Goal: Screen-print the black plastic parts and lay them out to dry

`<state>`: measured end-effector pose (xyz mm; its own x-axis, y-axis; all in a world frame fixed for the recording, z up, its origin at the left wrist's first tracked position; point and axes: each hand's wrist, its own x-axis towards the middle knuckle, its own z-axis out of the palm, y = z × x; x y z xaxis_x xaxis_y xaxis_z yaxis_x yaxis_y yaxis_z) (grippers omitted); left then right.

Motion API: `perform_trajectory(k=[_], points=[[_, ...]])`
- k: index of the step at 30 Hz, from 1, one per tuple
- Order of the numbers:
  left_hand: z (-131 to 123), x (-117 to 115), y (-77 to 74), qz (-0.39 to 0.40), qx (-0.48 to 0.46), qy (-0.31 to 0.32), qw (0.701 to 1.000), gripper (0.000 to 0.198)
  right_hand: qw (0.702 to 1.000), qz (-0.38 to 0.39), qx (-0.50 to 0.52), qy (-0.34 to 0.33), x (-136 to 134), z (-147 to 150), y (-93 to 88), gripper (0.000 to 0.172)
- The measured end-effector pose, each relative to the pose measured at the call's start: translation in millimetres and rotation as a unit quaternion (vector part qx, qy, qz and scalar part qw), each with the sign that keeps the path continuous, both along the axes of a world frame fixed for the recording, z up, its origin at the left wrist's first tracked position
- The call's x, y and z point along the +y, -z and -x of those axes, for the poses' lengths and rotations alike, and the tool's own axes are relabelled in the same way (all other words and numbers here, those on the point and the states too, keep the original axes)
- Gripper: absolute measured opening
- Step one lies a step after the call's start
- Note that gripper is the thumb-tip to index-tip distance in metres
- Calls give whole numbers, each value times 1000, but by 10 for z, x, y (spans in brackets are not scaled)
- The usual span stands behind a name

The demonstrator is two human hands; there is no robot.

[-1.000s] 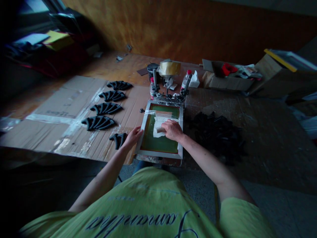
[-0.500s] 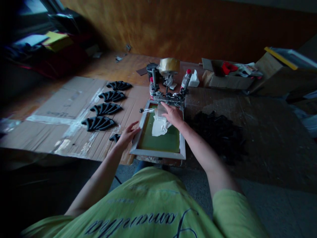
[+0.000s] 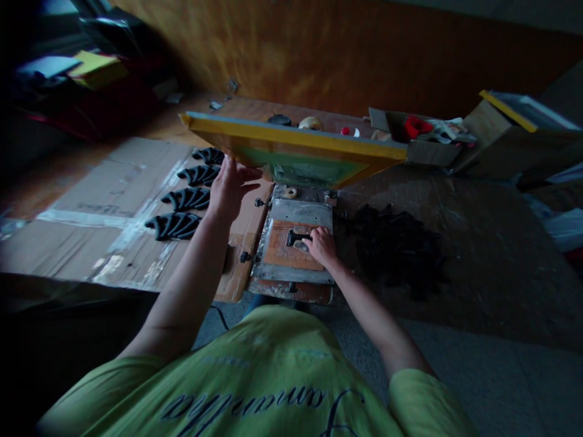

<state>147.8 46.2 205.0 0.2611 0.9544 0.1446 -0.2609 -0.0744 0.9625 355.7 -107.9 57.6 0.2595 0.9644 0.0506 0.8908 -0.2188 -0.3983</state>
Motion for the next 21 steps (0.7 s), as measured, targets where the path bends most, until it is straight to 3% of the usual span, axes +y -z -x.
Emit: perform_trajectory(k=[2,4,7,9,11,13,16,17,18,21], points=[[41,-143,120,49,23,9,999,57,999,38,-30,8,11,150,-21,15],[102,-440,339,147,90,77,982,66,998,44,-28,42,16,273,-95,15],[165,-999,730,297,172,228,911,73,999,-30,-3,40,-35,551,-209,18],[205,-1261,949,328,138,214,910,70,996,-60,30,-61,-96,740,-276,17],[318,-1324,1113,335,115,140,925,64,987,-32,57,-147,-154,773,-346,16],[576,-1200,1243,323,153,56,932,56,990,16,50,-130,-195,546,-405,13],[1220,-886,1431,281,322,-62,902,48,998,69,-1,7,-246,-186,-367,15],[1456,-801,1497,278,393,-90,872,47,993,103,-22,59,-271,-454,-304,18],[1674,-736,1564,279,461,-104,836,48,973,186,-54,122,-305,-699,-221,22],[2099,-653,1756,276,620,-102,727,56,932,302,-75,187,-436,-1176,66,37]])
